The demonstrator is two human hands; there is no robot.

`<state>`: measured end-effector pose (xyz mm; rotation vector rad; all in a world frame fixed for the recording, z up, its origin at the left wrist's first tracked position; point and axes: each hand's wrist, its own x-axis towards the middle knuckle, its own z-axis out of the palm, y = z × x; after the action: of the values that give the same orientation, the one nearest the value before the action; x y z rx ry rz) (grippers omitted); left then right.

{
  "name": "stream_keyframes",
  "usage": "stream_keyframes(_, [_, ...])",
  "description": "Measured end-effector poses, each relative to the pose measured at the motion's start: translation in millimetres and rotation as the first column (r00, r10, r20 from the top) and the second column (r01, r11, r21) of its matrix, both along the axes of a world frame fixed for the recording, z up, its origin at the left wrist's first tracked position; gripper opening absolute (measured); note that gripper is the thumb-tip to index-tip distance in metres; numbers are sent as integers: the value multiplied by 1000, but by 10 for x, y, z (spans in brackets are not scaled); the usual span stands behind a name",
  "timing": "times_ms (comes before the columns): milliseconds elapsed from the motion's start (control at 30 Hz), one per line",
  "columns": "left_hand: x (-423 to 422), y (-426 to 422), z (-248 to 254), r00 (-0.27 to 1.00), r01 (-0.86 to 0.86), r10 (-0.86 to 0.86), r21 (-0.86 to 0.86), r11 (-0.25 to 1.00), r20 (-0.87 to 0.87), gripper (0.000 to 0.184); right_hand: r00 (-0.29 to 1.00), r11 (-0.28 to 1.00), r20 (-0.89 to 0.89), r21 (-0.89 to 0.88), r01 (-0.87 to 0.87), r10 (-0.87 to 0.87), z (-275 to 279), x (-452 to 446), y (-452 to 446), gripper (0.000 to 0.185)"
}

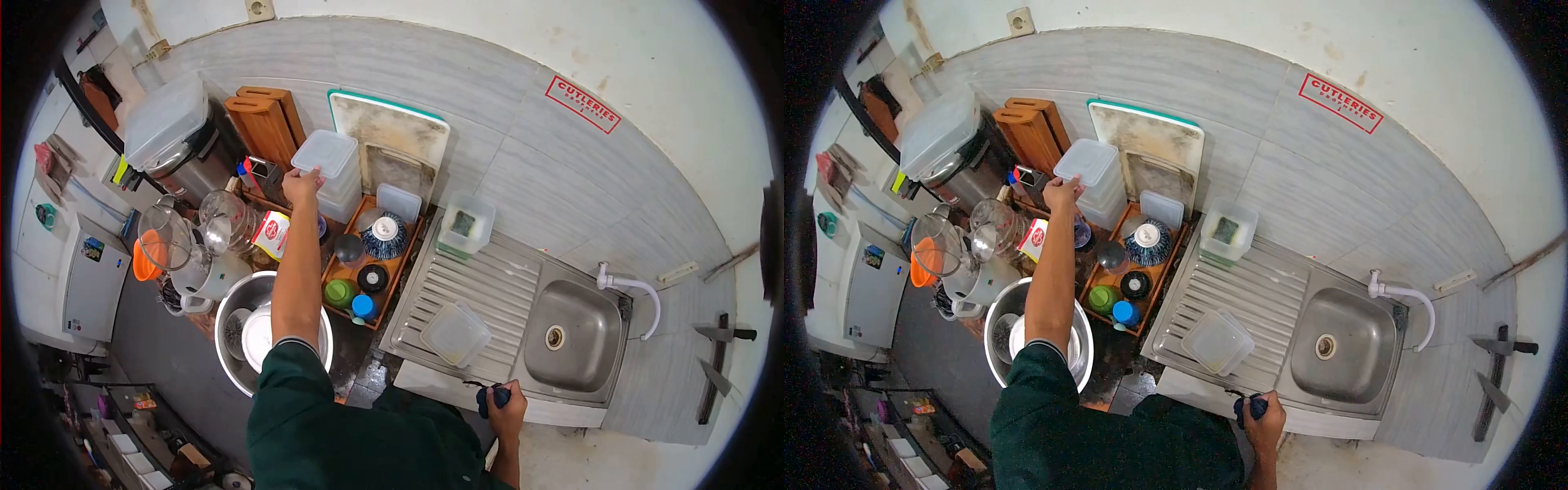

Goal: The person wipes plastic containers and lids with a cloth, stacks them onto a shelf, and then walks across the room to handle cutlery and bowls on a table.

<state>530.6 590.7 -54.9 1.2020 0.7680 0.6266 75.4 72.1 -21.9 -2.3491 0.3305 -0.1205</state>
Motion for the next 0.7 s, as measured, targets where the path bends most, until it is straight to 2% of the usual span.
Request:
stream_keyframes(167, [-17, -11, 1, 999, 12, -12, -4, 1000, -41, 56, 999, 998, -21, 51, 45, -44, 62, -2, 46, 28])
stream_keyframes(233, [-78, -66, -132, 957, -172, 236, 327, 929, -168, 47, 999, 999, 2, 28, 36, -37, 28, -4, 35, 28])
stream_keyframes(267, [-194, -264, -115, 959, -137, 209, 331, 934, -191, 47, 999, 999, 25, -1, 34, -34, 16, -47, 31, 28])
stream_keyframes(333, [-595, -866, -7, 981, -193, 182, 444, 875, 67, 38, 996, 995, -36, 51, 84, -82, 40, -67, 19, 27])
stream_keyframes(367, [-722, -1074, -300, 985, -169, 108, 635, 754, 134, 24, 994, 989, -50, 114, 97, -92, 31, -49, 30, 26])
stream_keyframes(433, [-1331, -1846, -141, 924, 157, -320, 556, 816, 208, 14, 991, 977, -72, 173, 122, -111, 72, -40, 61, 25])
stream_keyframes(467, [-1626, -2121, -147, 853, 309, -507, 660, 685, 127, 13, 989, 966, -91, 222, 133, -115, 98, -32, 75, 25])
stream_keyframes(500, [-1858, -2337, -296, 717, 555, -697, 609, 567, -4, 18, 988, 952, -107, 271, 141, -116, 115, -28, 75, 25])
stream_keyframes(533, [-2062, -2511, -441, 559, 730, -820, 541, 417, -122, 26, 986, 952, -111, 266, 149, -123, 112, -37, 64, 25])
stream_keyframes(600, [-2409, -2737, -844, 375, 837, -844, 532, 129, -384, 38, 975, 900, -188, 394, 184, -117, 23, -55, 38, 31])
stream_keyframes(633, [-2543, -2798, -1023, 369, 838, -848, 531, 126, -381, 38, 974, 901, -188, 391, 191, -124, -148, -73, -11, 31])
stream_keyframes(700, [-2775, -2909, -1346, 351, 857, -599, 504, -103, -719, 52, 953, 783, -302, 593, 187, 2, -552, -134, -154, 45])
